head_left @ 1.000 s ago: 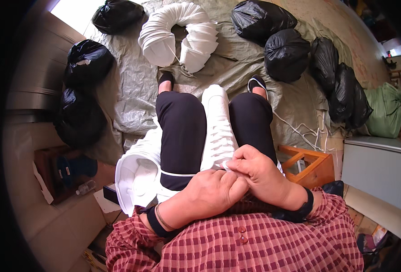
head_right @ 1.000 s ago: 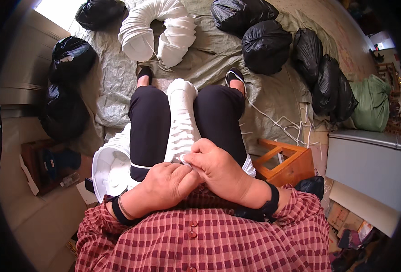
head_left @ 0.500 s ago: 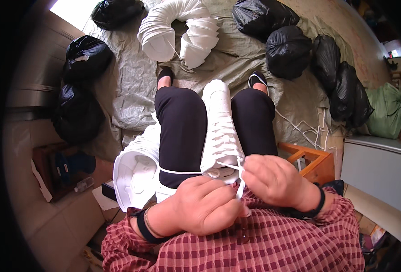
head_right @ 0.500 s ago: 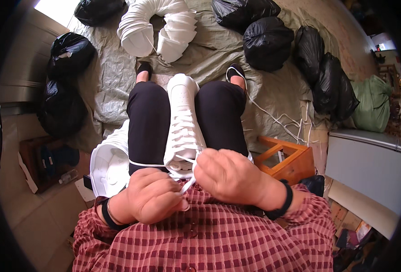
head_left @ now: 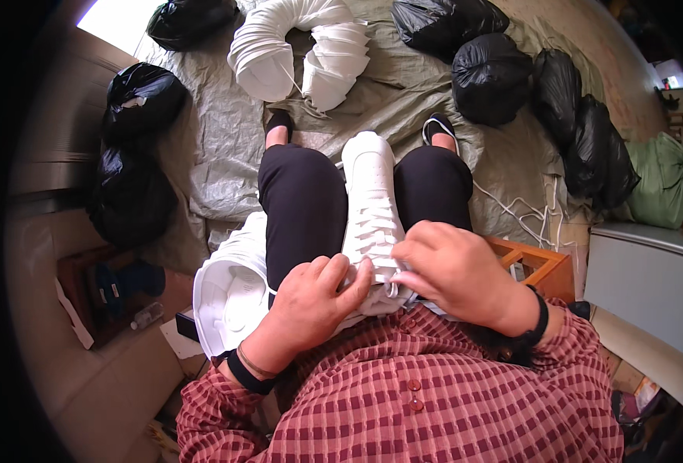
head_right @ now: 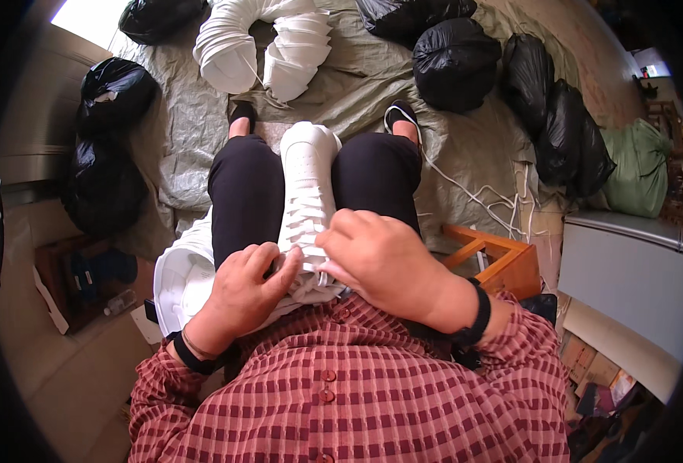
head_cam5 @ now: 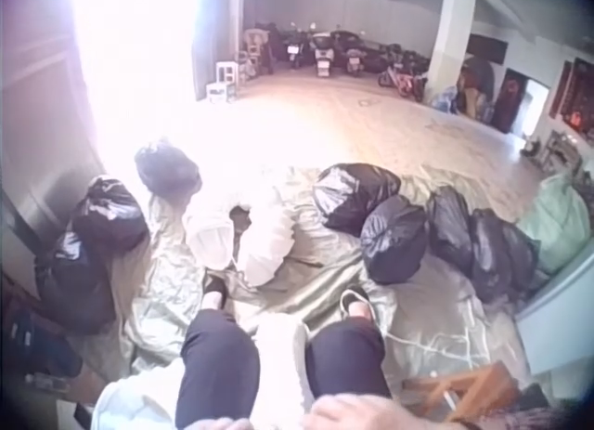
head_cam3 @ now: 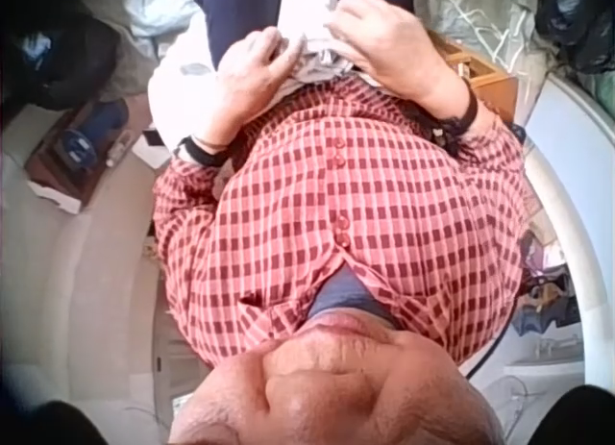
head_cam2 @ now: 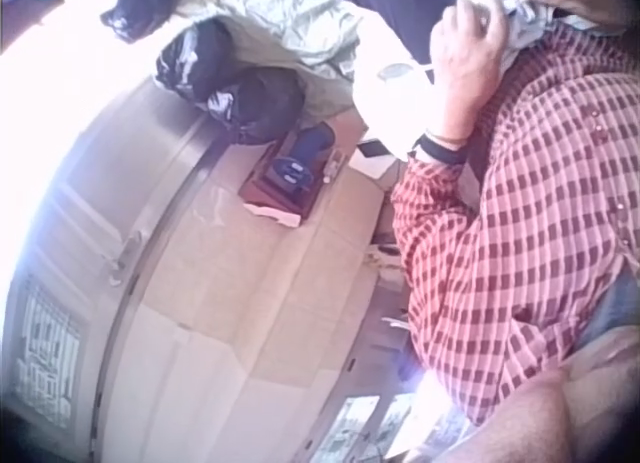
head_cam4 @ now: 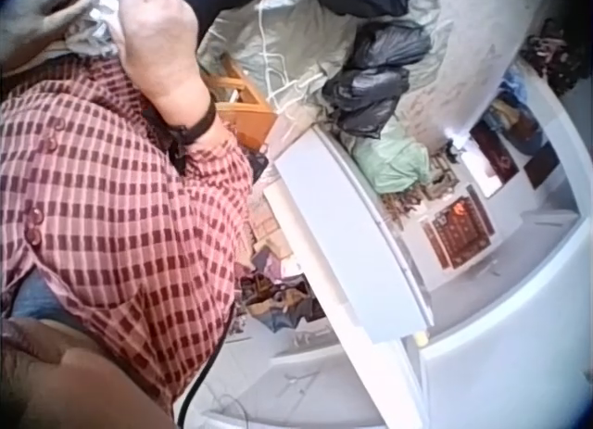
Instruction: Thread laces through the eyelets of a white sneaker.
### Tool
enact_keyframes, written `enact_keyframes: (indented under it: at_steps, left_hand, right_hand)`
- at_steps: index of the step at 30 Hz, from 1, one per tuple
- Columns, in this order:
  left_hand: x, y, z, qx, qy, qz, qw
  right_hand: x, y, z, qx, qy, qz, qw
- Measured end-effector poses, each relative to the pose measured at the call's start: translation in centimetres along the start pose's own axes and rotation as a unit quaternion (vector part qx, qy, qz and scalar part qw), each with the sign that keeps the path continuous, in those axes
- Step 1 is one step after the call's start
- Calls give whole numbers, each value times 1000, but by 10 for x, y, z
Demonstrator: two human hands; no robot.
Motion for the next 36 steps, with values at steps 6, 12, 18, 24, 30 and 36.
enact_keyframes:
  at_steps: [6,12,18,24,30,36]
  left_hand:
    - [0,-8,6,59,54,26,996]
    - [-5,-6,10,88,49,57,993]
    - [-3,-6,12,84,44,34,995]
    - [-6,-8,5,80,6,61,995]
    - [-4,3,-3,-21,20,62,998]
    - [2,4,-4,-29,57,34,997]
  right_hand:
    - [23,4,-3,26,-44,-32,998]
    - [35,3,13,54,47,-66,995]
    - [100,-44,68,379,512,-198,745]
    - [64,-50,72,370,291,-72,879]
    - [30,-21,36,164,100,37,981]
    - [31,-28,32,77,46,55,994]
Point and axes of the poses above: each hand's wrist, its own y-axis towards the middle knuckle, its own x-axis out of the palm, z = x × y, the point moved 10 cm from there along y, towards the middle knuckle, and after that the axes turned 8 degrees about -y, right-handed, at the moved point
